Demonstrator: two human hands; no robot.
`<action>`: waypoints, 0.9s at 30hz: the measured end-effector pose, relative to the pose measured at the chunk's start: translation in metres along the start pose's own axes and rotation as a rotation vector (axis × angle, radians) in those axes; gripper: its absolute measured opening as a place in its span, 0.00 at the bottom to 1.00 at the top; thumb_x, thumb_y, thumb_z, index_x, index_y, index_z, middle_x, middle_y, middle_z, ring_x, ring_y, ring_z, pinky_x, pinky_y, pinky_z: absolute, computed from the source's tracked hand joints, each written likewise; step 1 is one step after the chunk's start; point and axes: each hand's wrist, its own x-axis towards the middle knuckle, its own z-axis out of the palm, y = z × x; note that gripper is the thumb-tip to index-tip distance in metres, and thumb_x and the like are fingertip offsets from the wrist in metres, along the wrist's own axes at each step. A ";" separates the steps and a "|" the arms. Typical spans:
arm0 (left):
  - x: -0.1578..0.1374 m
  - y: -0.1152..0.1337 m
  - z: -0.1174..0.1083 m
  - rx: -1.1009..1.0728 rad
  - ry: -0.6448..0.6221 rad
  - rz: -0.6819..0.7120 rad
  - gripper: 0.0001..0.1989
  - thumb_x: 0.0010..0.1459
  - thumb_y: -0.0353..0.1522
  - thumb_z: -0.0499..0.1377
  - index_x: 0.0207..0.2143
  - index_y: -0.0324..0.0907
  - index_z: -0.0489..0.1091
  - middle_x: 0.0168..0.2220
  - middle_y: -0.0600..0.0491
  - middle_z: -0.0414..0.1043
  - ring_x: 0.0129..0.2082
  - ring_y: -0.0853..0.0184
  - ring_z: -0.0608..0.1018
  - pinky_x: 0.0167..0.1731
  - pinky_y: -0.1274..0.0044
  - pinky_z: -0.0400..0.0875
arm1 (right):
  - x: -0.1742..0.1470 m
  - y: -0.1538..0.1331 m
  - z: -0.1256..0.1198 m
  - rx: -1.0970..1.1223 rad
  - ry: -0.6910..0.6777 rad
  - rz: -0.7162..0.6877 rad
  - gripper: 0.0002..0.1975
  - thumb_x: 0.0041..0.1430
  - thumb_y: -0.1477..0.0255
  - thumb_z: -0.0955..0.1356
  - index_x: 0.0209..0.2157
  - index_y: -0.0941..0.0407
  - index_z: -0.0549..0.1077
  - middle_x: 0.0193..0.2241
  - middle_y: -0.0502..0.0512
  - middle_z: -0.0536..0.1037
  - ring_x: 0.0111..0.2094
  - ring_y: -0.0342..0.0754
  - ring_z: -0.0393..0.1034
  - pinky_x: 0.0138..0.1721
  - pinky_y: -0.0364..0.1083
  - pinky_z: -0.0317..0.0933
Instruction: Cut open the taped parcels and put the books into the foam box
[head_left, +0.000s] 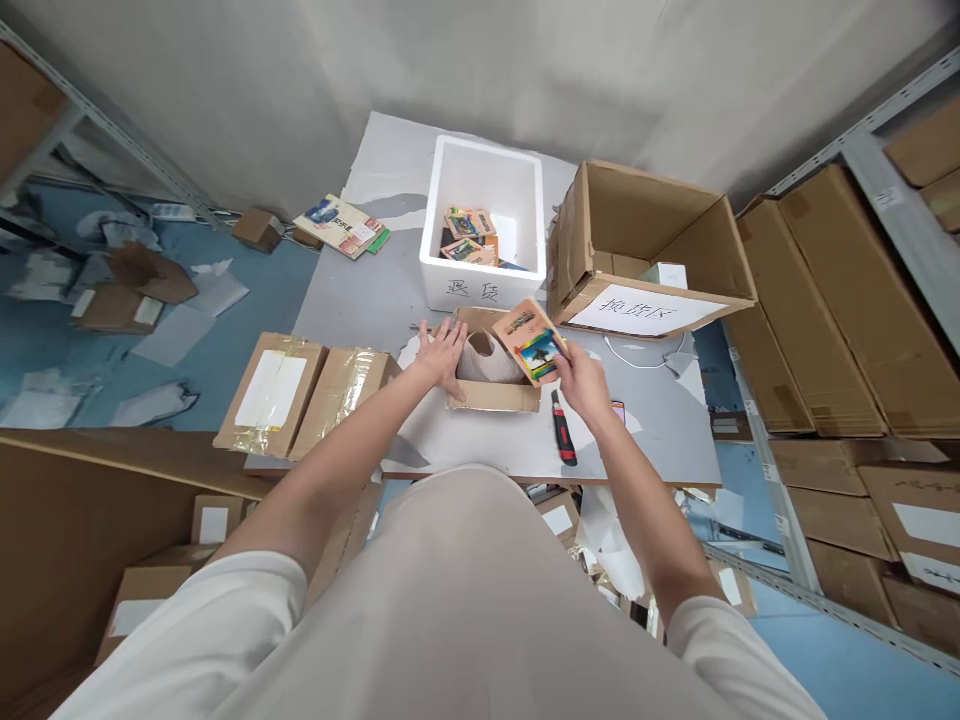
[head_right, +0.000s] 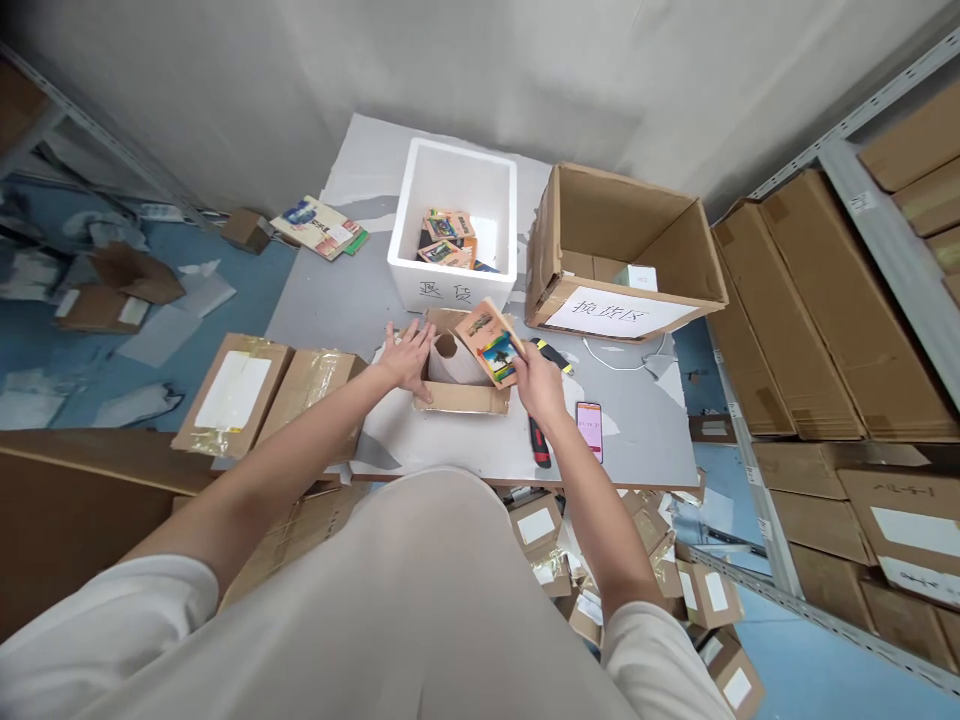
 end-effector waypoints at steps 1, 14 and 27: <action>-0.005 0.003 -0.006 -0.021 0.030 -0.010 0.66 0.34 0.49 0.69 0.68 0.35 0.37 0.68 0.33 0.38 0.67 0.37 0.37 0.56 0.40 0.26 | -0.010 0.005 -0.006 0.212 0.042 0.038 0.13 0.65 0.61 0.58 0.44 0.53 0.67 0.24 0.51 0.73 0.22 0.47 0.69 0.26 0.44 0.60; -0.126 0.112 0.009 -1.450 0.158 -0.020 0.24 0.56 0.50 0.57 0.46 0.43 0.74 0.43 0.49 0.78 0.42 0.59 0.79 0.46 0.67 0.73 | -0.077 -0.011 0.035 1.050 0.011 0.177 0.18 0.53 0.52 0.68 0.34 0.53 0.70 0.24 0.47 0.70 0.22 0.41 0.63 0.22 0.40 0.58; -0.137 0.110 0.006 -1.743 0.075 -0.027 0.23 0.55 0.46 0.61 0.46 0.38 0.75 0.43 0.47 0.78 0.45 0.59 0.77 0.48 0.70 0.68 | -0.042 0.005 -0.003 1.204 -0.090 0.215 0.14 0.49 0.58 0.70 0.24 0.54 0.69 0.17 0.46 0.68 0.17 0.39 0.59 0.18 0.39 0.54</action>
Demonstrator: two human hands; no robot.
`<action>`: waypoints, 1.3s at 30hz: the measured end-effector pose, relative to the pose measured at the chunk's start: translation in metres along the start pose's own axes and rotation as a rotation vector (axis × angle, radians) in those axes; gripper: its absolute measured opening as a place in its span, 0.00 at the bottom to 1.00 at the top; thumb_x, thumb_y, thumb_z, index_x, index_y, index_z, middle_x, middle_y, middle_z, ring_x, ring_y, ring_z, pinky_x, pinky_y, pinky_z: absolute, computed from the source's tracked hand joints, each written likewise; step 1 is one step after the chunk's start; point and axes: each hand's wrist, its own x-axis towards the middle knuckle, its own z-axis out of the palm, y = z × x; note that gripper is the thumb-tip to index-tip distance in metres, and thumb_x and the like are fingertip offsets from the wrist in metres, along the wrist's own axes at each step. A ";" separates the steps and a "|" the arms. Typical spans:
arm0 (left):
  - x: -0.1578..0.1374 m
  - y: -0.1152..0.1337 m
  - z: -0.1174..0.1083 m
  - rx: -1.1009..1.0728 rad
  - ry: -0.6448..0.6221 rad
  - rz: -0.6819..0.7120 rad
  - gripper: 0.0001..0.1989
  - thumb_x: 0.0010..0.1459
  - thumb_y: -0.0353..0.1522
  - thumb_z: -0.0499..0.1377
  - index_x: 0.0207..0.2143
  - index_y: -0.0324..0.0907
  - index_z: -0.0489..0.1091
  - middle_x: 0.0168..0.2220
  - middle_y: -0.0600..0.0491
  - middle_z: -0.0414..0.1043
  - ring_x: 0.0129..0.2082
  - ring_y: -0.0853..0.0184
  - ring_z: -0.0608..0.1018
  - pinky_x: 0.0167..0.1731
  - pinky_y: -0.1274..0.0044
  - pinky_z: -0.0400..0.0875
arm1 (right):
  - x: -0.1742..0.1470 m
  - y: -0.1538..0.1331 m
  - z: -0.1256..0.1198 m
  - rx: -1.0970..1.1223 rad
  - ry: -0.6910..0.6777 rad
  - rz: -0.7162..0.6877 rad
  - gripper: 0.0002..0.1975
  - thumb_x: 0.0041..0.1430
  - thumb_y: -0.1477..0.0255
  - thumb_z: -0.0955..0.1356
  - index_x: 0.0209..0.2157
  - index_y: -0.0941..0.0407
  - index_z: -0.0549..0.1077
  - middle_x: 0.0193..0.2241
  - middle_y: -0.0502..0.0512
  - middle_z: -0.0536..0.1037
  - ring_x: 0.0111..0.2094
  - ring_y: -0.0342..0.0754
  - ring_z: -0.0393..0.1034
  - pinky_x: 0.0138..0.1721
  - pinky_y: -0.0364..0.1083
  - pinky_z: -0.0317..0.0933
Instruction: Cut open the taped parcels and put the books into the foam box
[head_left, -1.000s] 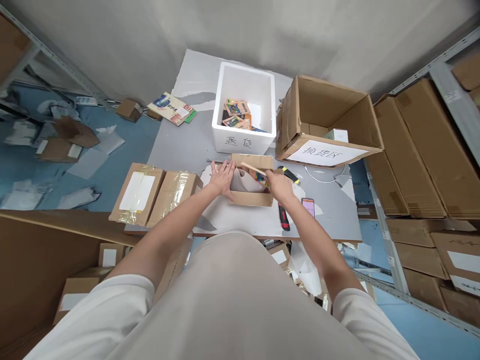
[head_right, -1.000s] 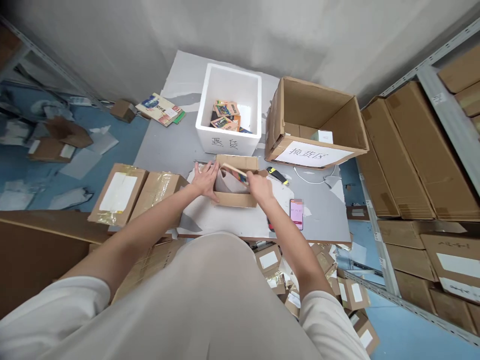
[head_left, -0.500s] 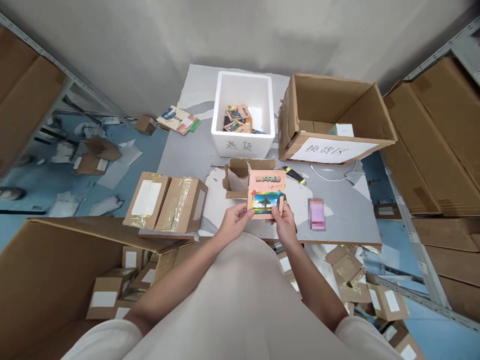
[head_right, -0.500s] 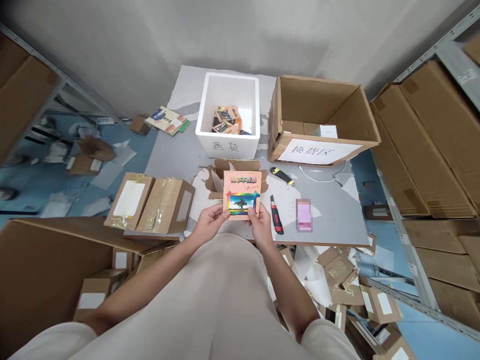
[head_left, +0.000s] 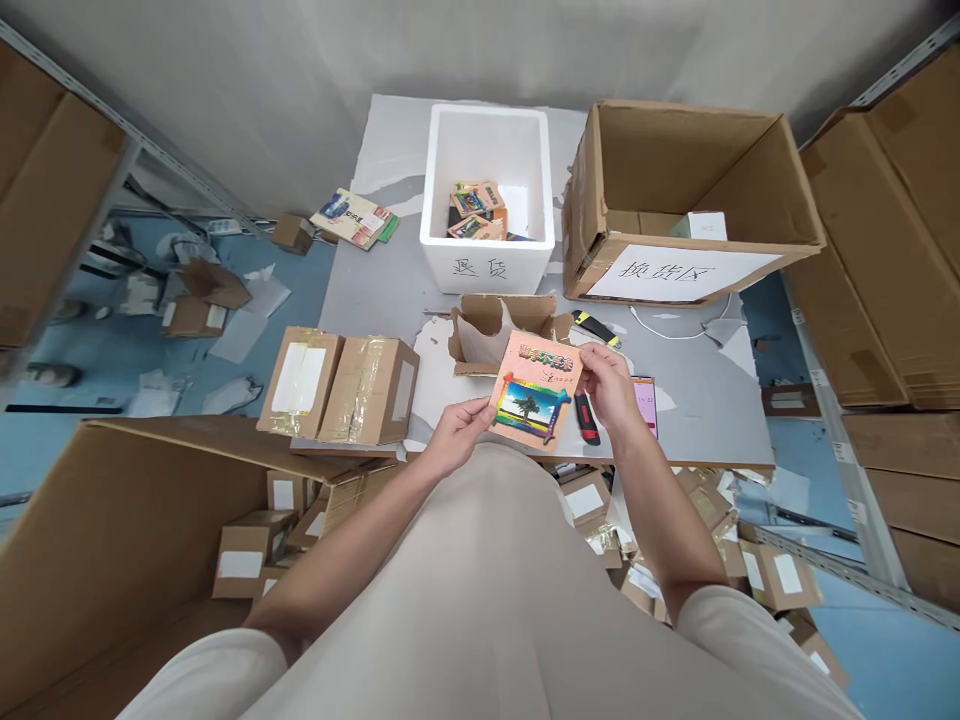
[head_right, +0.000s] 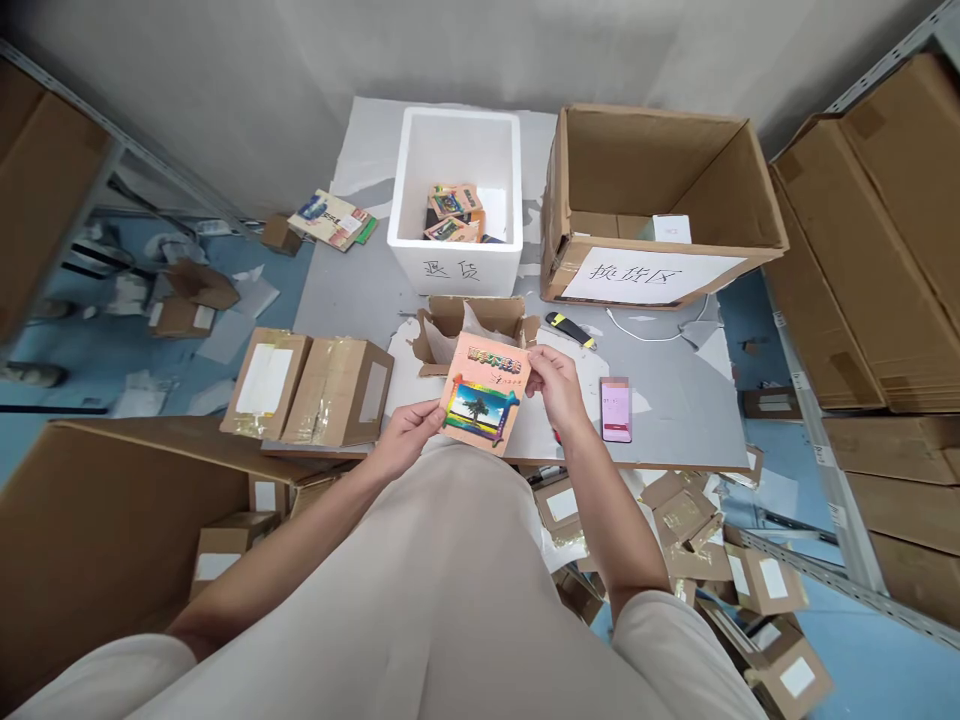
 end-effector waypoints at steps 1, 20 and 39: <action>-0.001 -0.001 0.001 -0.045 -0.002 -0.015 0.23 0.55 0.46 0.62 0.46 0.38 0.75 0.43 0.47 0.78 0.45 0.59 0.77 0.47 0.71 0.69 | -0.001 0.001 -0.001 0.022 -0.023 -0.002 0.14 0.49 0.57 0.70 0.25 0.54 0.70 0.19 0.47 0.70 0.19 0.40 0.62 0.20 0.40 0.57; -0.010 -0.007 -0.012 -0.010 0.191 -0.024 0.24 0.47 0.44 0.68 0.43 0.38 0.76 0.40 0.47 0.79 0.41 0.60 0.80 0.48 0.65 0.73 | 0.014 -0.014 -0.001 -0.132 -0.150 0.051 0.22 0.44 0.59 0.76 0.40 0.53 0.75 0.27 0.48 0.78 0.22 0.39 0.69 0.20 0.39 0.67; -0.005 0.000 -0.007 -0.267 -0.091 -0.218 0.20 0.48 0.41 0.68 0.41 0.39 0.77 0.40 0.47 0.80 0.38 0.62 0.80 0.46 0.68 0.73 | 0.006 -0.012 0.003 -0.045 -0.264 -0.103 0.32 0.41 0.55 0.76 0.50 0.46 0.72 0.53 0.55 0.74 0.51 0.53 0.71 0.43 0.50 0.70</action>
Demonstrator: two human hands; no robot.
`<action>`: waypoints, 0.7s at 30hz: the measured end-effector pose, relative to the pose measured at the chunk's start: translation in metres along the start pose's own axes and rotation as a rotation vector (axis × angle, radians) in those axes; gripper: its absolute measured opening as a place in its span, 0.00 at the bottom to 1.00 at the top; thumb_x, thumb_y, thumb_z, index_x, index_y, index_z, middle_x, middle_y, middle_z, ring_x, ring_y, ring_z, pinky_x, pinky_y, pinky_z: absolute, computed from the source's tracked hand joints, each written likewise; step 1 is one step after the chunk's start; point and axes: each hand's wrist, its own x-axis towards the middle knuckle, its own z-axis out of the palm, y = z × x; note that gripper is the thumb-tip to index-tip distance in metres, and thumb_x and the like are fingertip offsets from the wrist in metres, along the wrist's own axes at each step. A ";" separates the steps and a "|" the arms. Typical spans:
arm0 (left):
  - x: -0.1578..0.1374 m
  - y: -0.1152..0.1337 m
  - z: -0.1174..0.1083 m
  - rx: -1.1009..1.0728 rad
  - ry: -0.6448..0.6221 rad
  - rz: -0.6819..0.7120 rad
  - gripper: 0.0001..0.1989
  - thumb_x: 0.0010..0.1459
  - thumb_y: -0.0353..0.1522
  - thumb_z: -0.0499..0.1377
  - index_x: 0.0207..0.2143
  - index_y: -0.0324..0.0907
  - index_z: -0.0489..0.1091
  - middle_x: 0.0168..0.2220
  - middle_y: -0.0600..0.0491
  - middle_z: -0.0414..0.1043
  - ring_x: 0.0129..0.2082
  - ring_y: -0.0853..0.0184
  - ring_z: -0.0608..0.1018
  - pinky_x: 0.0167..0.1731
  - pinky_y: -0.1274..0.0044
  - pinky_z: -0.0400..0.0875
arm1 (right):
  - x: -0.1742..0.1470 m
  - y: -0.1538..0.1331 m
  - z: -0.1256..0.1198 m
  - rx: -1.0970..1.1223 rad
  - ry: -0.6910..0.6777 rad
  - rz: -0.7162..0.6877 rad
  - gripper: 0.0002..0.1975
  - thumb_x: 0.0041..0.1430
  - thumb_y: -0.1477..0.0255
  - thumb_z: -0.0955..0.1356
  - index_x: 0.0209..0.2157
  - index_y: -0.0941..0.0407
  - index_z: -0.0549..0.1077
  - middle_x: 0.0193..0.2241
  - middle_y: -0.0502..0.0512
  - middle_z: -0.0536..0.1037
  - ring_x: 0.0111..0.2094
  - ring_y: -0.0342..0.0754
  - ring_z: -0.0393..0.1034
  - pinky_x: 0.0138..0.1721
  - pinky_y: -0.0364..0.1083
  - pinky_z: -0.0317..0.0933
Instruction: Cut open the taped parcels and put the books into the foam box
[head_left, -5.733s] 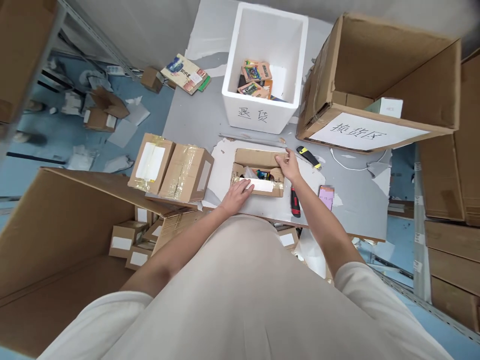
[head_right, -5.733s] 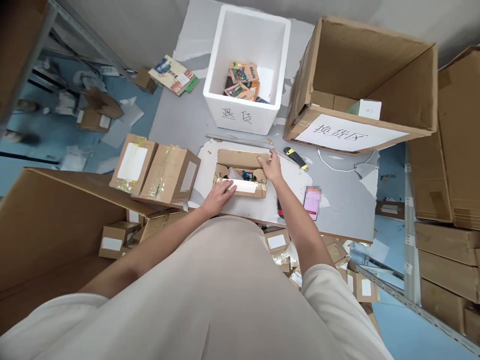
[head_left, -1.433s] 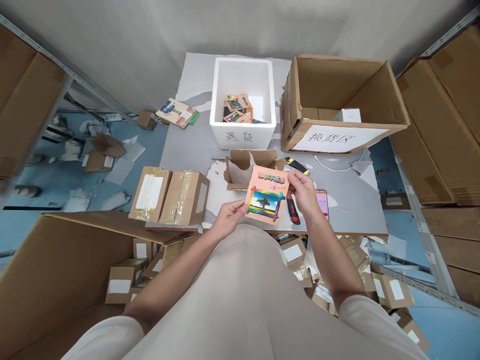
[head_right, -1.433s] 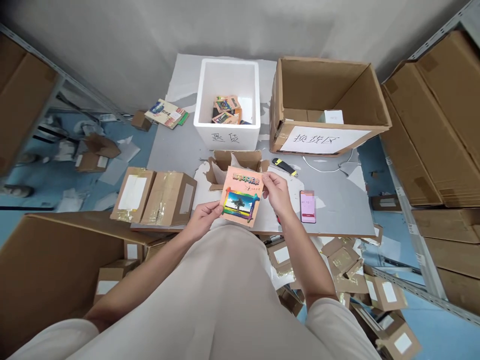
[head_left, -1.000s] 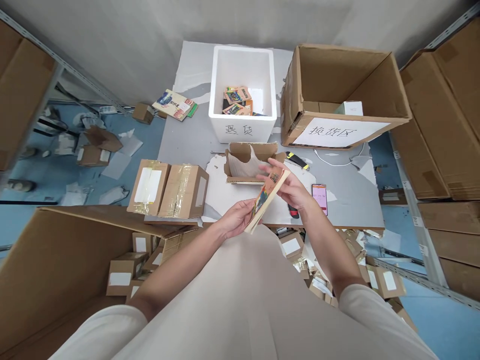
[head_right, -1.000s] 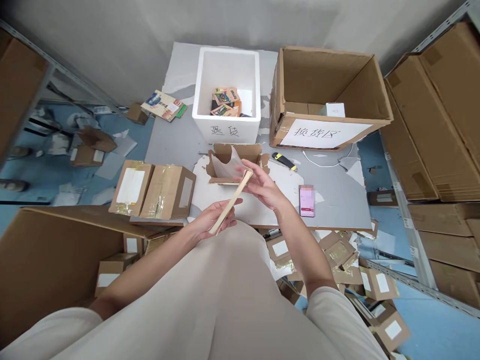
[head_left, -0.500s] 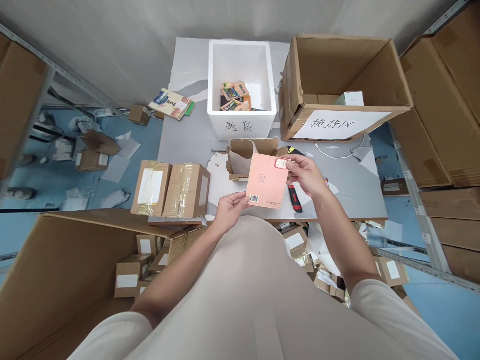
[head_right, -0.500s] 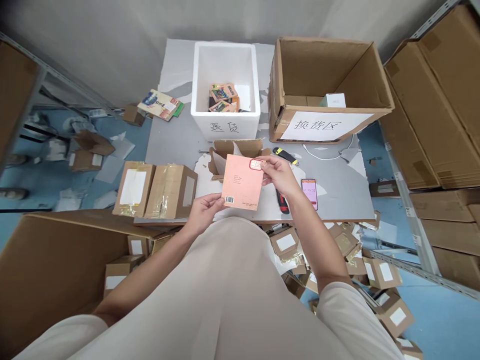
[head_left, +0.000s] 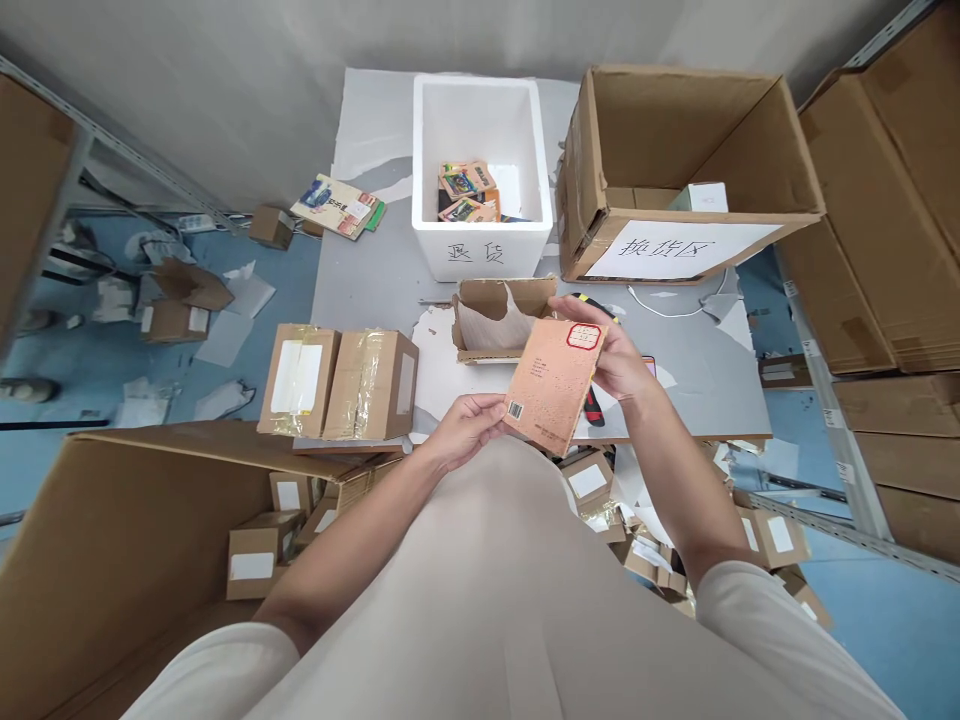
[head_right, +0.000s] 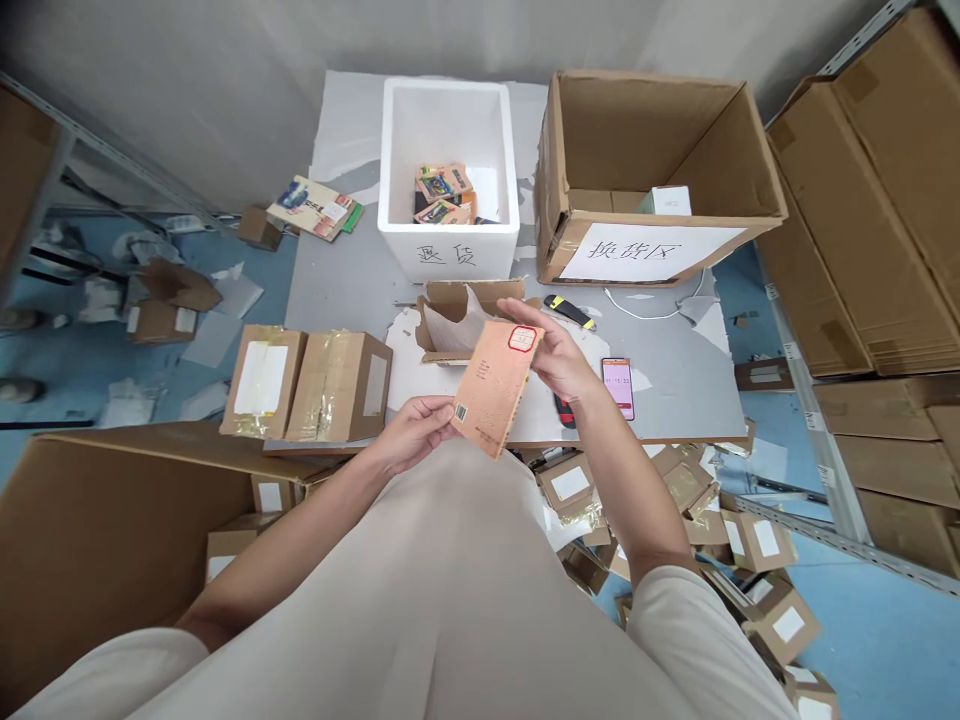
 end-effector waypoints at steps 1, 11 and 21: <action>0.001 0.001 0.001 -0.042 -0.039 -0.058 0.20 0.47 0.41 0.69 0.41 0.39 0.77 0.38 0.46 0.80 0.37 0.63 0.81 0.45 0.69 0.73 | 0.003 -0.001 0.004 -0.005 -0.019 0.007 0.34 0.40 0.57 0.77 0.51 0.45 0.71 0.55 0.55 0.73 0.52 0.53 0.70 0.45 0.50 0.69; -0.003 0.011 -0.008 -0.006 0.057 -0.010 0.30 0.48 0.54 0.62 0.44 0.40 0.76 0.46 0.44 0.77 0.45 0.56 0.78 0.45 0.67 0.73 | 0.024 -0.009 -0.008 -0.151 -0.045 0.158 0.16 0.43 0.63 0.77 0.34 0.57 0.80 0.25 0.52 0.79 0.21 0.40 0.67 0.20 0.41 0.61; -0.011 0.009 -0.018 0.113 0.117 0.057 0.23 0.48 0.43 0.68 0.43 0.39 0.77 0.41 0.46 0.79 0.41 0.60 0.80 0.43 0.70 0.74 | 0.028 -0.010 -0.013 -0.044 -0.148 0.265 0.22 0.46 0.59 0.76 0.42 0.57 0.79 0.32 0.56 0.81 0.27 0.42 0.72 0.24 0.41 0.67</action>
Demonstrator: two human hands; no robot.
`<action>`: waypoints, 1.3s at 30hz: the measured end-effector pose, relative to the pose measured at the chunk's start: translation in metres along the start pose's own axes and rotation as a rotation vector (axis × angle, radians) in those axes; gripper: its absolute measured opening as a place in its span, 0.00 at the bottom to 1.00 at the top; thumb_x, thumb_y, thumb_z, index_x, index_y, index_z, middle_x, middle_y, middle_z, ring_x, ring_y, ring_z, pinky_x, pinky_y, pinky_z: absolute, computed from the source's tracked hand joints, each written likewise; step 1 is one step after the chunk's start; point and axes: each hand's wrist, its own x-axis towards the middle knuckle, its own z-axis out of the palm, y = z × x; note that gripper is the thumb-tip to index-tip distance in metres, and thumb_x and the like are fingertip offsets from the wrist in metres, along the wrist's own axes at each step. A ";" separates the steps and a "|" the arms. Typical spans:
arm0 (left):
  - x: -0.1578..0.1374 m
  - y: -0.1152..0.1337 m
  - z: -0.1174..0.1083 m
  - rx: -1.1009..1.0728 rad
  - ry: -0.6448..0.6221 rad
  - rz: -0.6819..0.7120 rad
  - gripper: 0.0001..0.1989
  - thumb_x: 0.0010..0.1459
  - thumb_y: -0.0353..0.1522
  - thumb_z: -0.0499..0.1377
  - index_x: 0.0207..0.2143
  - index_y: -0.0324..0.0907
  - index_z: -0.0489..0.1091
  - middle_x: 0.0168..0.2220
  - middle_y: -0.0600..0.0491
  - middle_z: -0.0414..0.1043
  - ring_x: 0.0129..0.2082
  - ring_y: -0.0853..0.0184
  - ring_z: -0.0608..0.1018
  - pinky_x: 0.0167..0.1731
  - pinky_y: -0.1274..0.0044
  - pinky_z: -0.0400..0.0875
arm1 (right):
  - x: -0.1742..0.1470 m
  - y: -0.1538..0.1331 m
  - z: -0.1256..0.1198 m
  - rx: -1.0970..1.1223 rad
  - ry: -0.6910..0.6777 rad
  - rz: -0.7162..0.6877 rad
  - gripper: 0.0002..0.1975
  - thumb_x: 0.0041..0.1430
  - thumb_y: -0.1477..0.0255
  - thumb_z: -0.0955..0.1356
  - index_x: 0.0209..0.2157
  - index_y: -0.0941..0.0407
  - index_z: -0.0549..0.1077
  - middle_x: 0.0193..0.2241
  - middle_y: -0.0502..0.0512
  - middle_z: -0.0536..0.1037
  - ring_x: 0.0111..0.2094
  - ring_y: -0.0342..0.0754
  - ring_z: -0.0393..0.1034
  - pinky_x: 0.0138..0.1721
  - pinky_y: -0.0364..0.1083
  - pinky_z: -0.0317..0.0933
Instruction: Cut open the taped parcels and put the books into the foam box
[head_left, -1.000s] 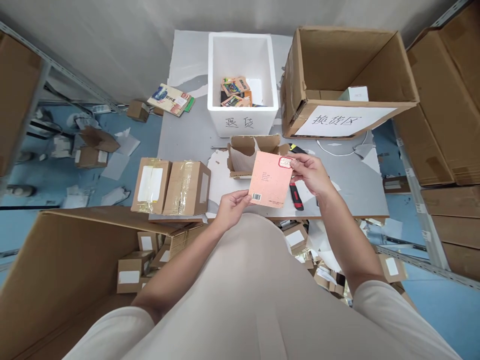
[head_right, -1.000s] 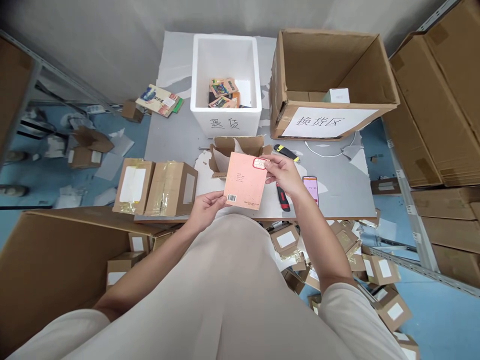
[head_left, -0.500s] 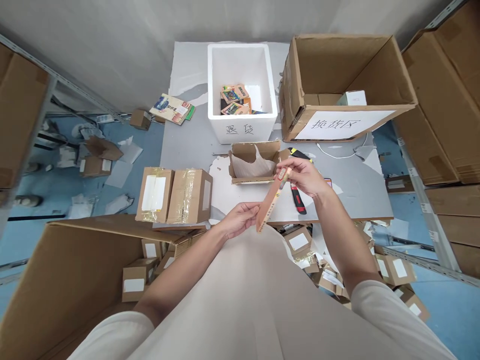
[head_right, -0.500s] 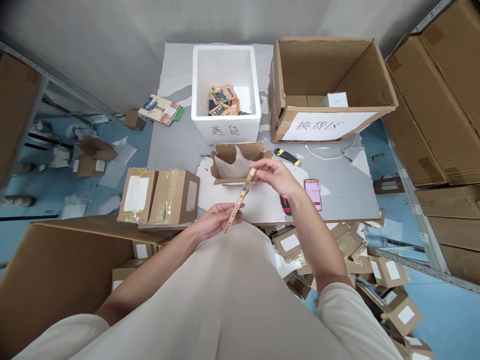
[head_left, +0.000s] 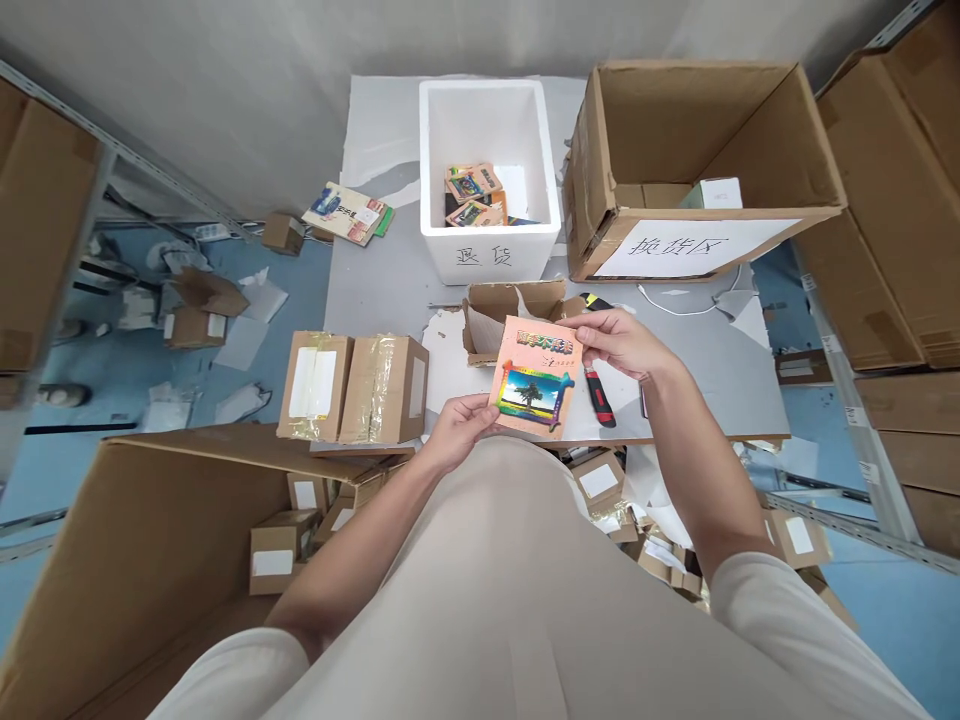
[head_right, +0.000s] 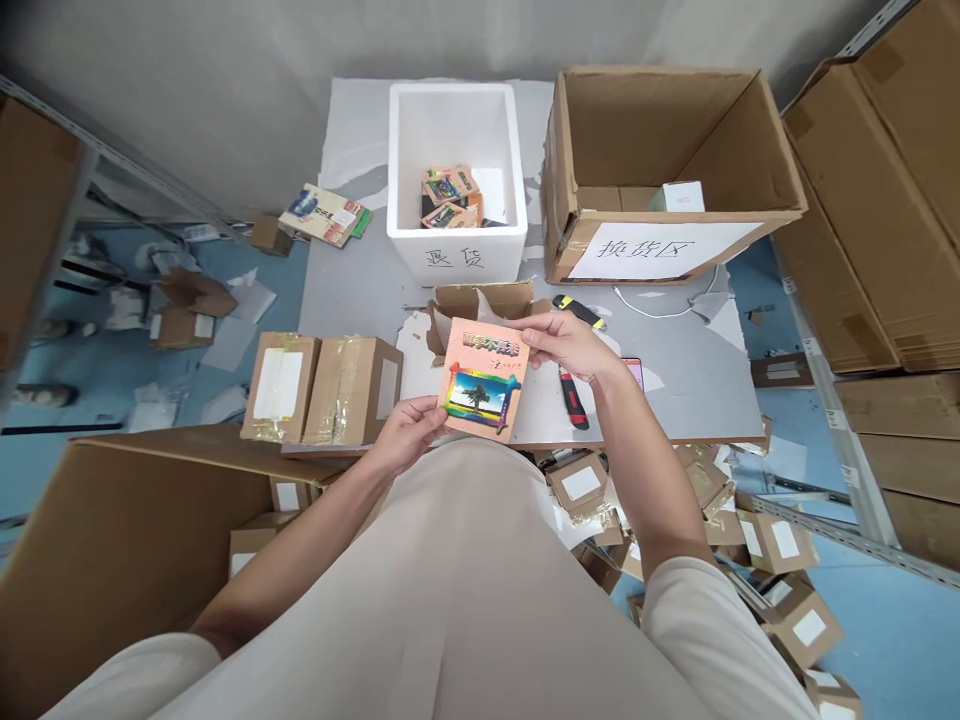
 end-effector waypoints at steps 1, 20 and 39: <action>0.000 -0.001 -0.001 -0.022 -0.001 -0.009 0.23 0.47 0.42 0.68 0.43 0.38 0.77 0.41 0.46 0.79 0.41 0.60 0.80 0.43 0.70 0.74 | 0.000 0.001 -0.001 0.020 -0.021 0.021 0.22 0.46 0.59 0.76 0.41 0.57 0.79 0.31 0.56 0.81 0.26 0.42 0.72 0.23 0.40 0.67; 0.018 -0.001 0.005 -0.024 0.038 0.077 0.22 0.52 0.45 0.65 0.44 0.39 0.76 0.43 0.46 0.79 0.43 0.61 0.80 0.50 0.69 0.70 | -0.002 -0.006 -0.006 -0.098 0.069 0.035 0.21 0.50 0.59 0.74 0.44 0.55 0.76 0.29 0.55 0.81 0.25 0.44 0.76 0.24 0.40 0.70; 0.057 0.022 -0.055 0.896 0.371 0.436 0.20 0.53 0.40 0.62 0.47 0.42 0.75 0.53 0.41 0.72 0.55 0.50 0.70 0.58 0.61 0.56 | 0.218 -0.043 -0.009 0.068 0.607 -0.068 0.14 0.49 0.81 0.65 0.40 0.59 0.68 0.30 0.54 0.77 0.28 0.42 0.73 0.34 0.45 0.72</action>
